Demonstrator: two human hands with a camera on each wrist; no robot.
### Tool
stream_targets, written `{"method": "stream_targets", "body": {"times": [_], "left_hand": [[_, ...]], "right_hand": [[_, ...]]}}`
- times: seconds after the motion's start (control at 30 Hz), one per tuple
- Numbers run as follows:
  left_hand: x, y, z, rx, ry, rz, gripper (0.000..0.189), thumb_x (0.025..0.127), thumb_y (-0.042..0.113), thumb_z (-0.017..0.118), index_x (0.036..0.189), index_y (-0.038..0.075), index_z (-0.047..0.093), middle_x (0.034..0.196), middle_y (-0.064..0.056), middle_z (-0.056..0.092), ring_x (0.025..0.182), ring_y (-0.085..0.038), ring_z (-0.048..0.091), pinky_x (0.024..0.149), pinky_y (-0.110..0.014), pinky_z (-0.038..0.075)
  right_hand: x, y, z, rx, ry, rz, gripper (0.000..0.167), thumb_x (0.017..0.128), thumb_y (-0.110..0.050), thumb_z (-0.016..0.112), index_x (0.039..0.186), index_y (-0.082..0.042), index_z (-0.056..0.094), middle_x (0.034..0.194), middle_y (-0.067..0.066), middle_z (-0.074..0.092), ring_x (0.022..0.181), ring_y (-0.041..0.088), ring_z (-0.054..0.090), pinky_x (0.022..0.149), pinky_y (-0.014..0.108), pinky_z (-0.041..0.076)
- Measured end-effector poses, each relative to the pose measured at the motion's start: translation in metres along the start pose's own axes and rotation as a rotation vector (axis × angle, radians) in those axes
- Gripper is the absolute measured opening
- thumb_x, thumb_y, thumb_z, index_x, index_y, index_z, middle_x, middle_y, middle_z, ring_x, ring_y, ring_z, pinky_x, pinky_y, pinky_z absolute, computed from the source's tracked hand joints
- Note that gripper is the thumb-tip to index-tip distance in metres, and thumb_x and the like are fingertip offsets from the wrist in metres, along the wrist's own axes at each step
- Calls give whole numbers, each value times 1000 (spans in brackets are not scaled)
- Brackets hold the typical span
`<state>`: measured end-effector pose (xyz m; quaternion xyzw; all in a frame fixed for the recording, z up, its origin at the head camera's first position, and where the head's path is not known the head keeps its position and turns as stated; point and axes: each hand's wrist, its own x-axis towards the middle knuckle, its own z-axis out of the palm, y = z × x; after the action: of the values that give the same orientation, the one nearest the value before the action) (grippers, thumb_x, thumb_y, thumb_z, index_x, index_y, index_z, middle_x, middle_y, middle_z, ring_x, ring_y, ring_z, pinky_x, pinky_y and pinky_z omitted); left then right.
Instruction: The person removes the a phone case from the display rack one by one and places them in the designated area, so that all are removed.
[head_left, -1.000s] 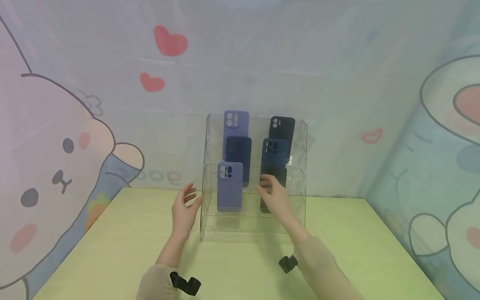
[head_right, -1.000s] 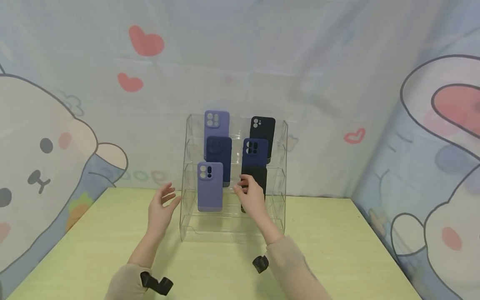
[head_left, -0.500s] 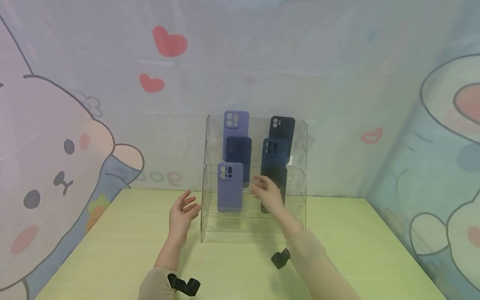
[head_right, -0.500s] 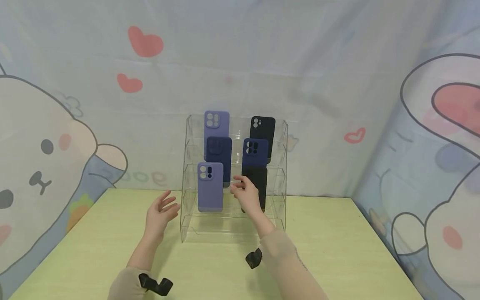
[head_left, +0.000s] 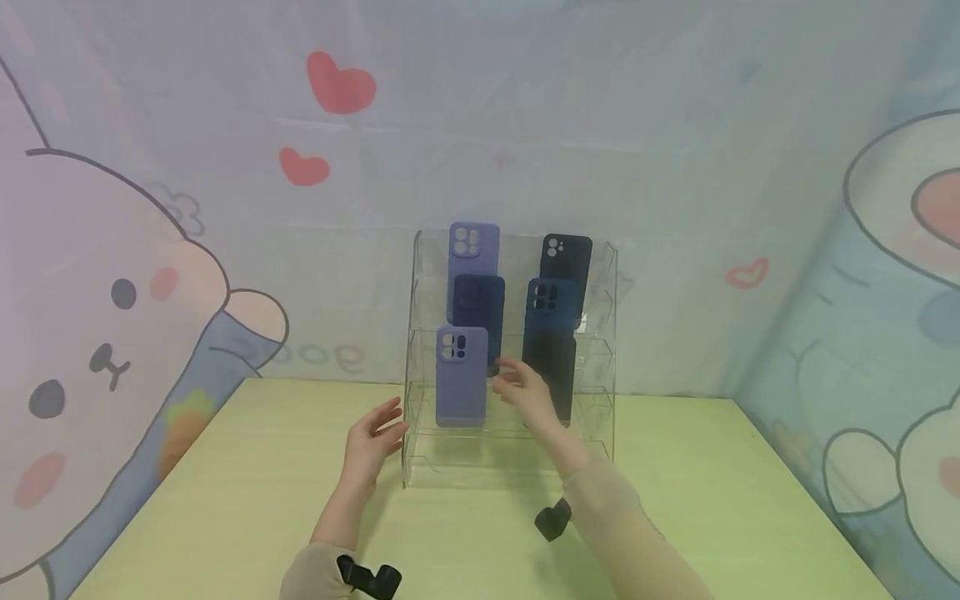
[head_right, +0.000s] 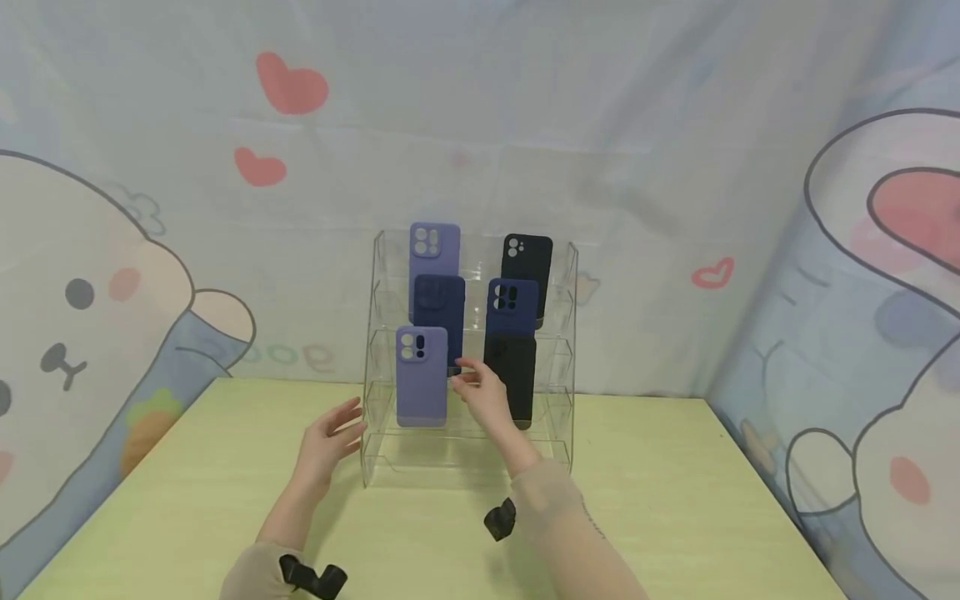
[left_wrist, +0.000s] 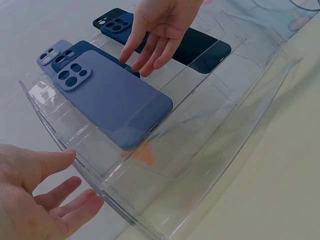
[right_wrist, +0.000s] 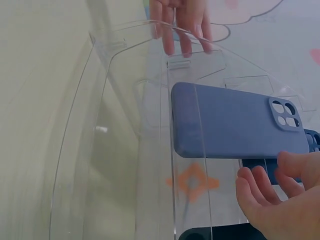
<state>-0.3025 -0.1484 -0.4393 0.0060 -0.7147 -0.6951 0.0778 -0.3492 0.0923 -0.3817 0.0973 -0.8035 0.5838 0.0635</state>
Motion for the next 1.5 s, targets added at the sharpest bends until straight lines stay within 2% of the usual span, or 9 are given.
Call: {"method": "stream_targets", "body": {"times": [0.3,0.53,0.87,1.17,1.3,1.43,1.5], "left_hand": [[-1,0,1,-12,-41,15,47,99,2,53,145,2,44,142,-28,48,128,-43,50,103,-55,45],[1,2,3,-12,-25,9,47,99,3,54,145,6,46,141,-26,50,128,-41,51,103,-54,46],[1,3,2,-10,-11,4,43,98,4,56,141,3,50,140,-24,51,126,-40,53,102,-51,47],[-3,-1,2,-19,-5,-19,42,99,4,55,140,3,50,142,-22,51,125,-40,53,102,-51,47],[-4,-4,2,-47,-7,19,40,97,6,58,137,2,54,138,-23,54,121,-41,56,99,-50,50],[-5,-6,0,-62,-15,69,38,96,7,61,133,3,58,134,-22,58,113,-34,63,93,-45,54],[-5,-5,0,-63,-14,58,38,97,6,60,134,3,57,135,-22,58,113,-32,63,94,-44,54]], "right_hand": [[1,1,10,-1,9,-10,42,95,-9,60,136,-2,53,120,25,64,110,39,63,92,42,55],[4,0,14,-35,31,-27,41,95,-8,62,134,-1,56,118,23,65,108,38,64,90,42,56],[5,1,26,-8,124,-21,39,92,-7,65,129,-1,59,117,21,67,109,36,65,88,41,57],[4,9,29,56,113,-49,33,93,-4,63,125,4,59,119,24,65,109,38,64,91,41,56],[3,11,32,124,102,-70,33,94,-1,61,125,5,58,121,26,64,111,38,63,92,40,56],[2,10,33,151,102,-116,31,95,-2,60,125,5,59,122,25,64,112,38,62,91,41,56],[3,8,34,145,110,-140,30,95,-3,60,124,5,60,122,24,64,112,37,63,91,41,56]]}}
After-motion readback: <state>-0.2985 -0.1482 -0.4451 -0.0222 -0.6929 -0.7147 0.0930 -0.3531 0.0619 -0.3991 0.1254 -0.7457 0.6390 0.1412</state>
